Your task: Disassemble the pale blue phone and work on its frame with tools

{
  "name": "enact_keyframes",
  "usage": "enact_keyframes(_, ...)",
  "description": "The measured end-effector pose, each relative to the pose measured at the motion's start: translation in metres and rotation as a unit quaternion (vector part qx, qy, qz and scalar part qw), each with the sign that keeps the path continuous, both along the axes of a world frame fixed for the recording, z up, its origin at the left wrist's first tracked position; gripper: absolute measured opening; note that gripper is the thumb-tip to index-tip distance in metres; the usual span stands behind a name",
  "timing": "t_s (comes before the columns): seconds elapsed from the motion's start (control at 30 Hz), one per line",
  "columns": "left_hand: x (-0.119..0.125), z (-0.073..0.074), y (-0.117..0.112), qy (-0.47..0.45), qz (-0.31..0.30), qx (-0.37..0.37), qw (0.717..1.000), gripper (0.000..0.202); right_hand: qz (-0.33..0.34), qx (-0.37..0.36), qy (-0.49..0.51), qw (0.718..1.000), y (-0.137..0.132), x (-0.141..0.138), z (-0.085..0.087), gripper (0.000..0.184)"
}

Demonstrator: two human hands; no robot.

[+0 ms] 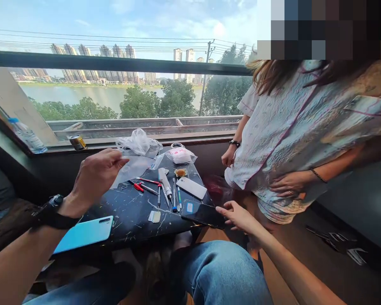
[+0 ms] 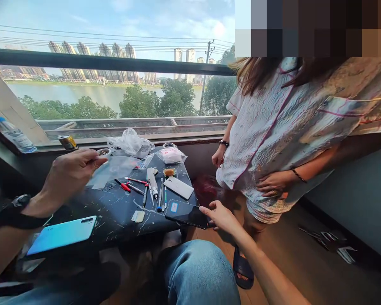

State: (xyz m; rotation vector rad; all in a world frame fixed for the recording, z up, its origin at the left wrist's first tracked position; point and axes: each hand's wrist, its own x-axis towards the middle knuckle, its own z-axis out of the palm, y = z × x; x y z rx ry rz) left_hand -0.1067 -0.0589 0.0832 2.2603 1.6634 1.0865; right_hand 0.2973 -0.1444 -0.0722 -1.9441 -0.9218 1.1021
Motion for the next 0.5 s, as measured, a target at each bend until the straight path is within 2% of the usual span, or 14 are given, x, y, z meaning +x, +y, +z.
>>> enact_keyframes(0.03,-0.003,-0.001,-0.009,0.065,0.003,0.007,0.998,0.034,-0.005,-0.021,0.013,1.0,-0.006,-0.004,-0.007,0.047)
enact_keyframes(0.1,0.0,-0.021,-0.028,0.177,-0.018,-0.025,0.984,0.029,-0.008,-0.046,0.045,0.998,-0.014,-0.013,-0.018,0.05)
enact_keyframes(0.17,0.01,-0.057,-0.044,0.246,-0.044,-0.081,0.965,0.02,-0.011,-0.048,0.079,0.996,-0.017,-0.022,-0.024,0.049)
enact_keyframes(0.23,0.018,-0.094,-0.055,0.287,-0.055,-0.13,0.947,0.023,-0.015,-0.037,0.11,0.993,-0.019,-0.025,-0.026,0.044)
enact_keyframes(0.3,0.023,-0.12,-0.064,0.306,-0.053,-0.161,0.937,0.025,-0.023,-0.028,0.133,0.99,-0.021,-0.024,-0.025,0.04)
enact_keyframes(0.37,0.023,-0.131,-0.073,0.308,-0.051,-0.174,0.934,0.027,-0.033,-0.02,0.153,0.987,-0.025,-0.019,-0.02,0.036)
enact_keyframes(0.5,0.012,-0.126,-0.086,0.299,-0.057,-0.187,0.934,0.026,-0.05,-0.026,0.194,0.979,-0.036,-0.01,-0.009,0.024)
